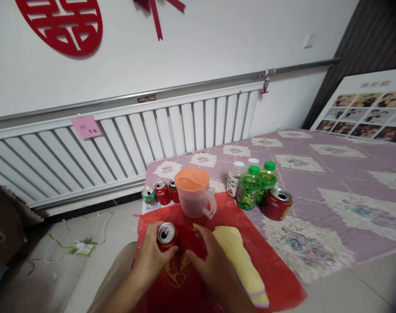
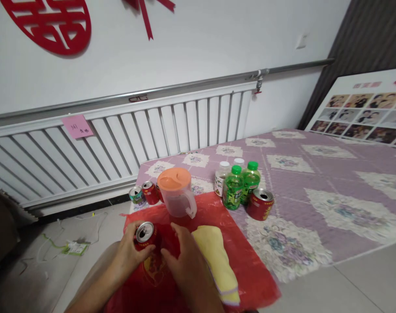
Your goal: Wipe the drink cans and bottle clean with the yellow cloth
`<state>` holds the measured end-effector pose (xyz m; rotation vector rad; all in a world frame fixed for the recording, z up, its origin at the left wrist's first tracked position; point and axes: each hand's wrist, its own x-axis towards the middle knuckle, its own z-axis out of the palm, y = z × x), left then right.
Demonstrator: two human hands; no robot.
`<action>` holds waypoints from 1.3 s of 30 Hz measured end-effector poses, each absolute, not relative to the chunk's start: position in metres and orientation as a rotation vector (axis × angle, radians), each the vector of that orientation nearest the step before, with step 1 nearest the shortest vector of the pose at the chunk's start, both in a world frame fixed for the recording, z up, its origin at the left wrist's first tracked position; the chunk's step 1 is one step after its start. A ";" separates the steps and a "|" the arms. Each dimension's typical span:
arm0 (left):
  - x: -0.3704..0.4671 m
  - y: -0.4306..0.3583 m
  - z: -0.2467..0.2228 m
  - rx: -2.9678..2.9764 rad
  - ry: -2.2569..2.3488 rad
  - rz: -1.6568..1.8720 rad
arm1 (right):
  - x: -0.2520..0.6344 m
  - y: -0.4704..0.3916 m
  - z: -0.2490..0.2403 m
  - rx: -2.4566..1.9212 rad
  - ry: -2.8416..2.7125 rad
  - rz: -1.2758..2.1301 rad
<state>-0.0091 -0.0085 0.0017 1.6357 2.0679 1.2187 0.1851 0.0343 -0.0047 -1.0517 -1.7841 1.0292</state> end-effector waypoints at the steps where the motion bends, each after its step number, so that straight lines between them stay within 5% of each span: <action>1: -0.007 -0.009 0.002 1.628 2.075 1.180 | 0.180 0.033 -0.007 -1.064 -1.840 1.020; 17: -0.001 -0.013 0.000 1.526 2.005 1.053 | 0.141 0.037 -0.028 -1.065 -2.012 1.130; 25: -0.023 -0.025 0.002 1.531 1.610 1.027 | 0.149 0.038 -0.033 -0.987 -1.959 1.276; 39: -0.013 -0.017 -0.012 1.606 2.033 1.158 | 0.142 0.037 -0.024 -1.028 -2.054 1.177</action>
